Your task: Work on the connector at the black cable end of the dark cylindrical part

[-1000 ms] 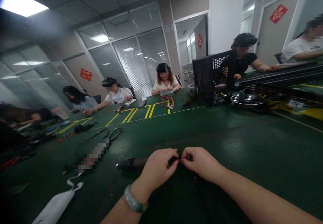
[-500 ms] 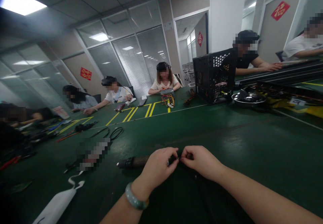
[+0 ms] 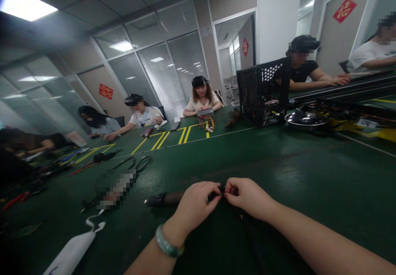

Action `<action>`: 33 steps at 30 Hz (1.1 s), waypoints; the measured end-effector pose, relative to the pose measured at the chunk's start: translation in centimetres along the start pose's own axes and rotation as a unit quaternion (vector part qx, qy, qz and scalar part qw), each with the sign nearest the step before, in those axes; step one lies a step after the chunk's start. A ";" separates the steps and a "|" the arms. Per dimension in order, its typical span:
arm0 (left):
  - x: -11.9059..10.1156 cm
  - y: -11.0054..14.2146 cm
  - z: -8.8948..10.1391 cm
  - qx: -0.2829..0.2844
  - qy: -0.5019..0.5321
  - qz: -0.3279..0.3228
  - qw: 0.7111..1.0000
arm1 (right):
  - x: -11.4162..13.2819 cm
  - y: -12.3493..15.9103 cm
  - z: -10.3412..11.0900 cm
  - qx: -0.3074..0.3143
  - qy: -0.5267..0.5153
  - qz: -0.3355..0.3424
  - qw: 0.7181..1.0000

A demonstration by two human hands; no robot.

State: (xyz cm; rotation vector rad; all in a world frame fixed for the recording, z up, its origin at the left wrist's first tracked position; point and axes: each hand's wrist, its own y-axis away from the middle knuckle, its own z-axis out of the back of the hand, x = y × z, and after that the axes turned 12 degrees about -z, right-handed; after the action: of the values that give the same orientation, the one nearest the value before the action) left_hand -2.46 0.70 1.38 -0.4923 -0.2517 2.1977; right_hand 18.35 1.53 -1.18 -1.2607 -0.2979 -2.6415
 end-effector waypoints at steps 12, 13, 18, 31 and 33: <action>-0.1 0.0 -0.1 -0.001 -0.002 0.002 1.000 | 0.2 0.0 0.1 0.007 0.004 -0.009 1.000; -0.1 0.0 0.0 -0.001 -0.001 0.004 1.000 | 0.3 0.0 0.2 0.009 0.003 -0.009 1.000; 0.0 0.0 -0.1 -0.003 0.002 0.003 1.000 | 0.2 0.1 0.1 0.005 0.003 -0.007 1.000; -0.1 0.0 -0.1 -0.005 -0.006 0.016 1.000 | 0.1 0.1 -0.1 0.007 -0.004 -0.017 1.000; -0.2 0.0 0.0 -0.006 -0.008 0.017 1.000 | 0.2 0.2 -0.1 0.003 -0.003 -0.016 1.000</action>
State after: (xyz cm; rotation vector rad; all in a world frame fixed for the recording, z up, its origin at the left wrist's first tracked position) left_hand -2.36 0.53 1.46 -0.4904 -0.2670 2.2356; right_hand 18.24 1.34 -1.06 -1.2719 -0.3308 -2.6625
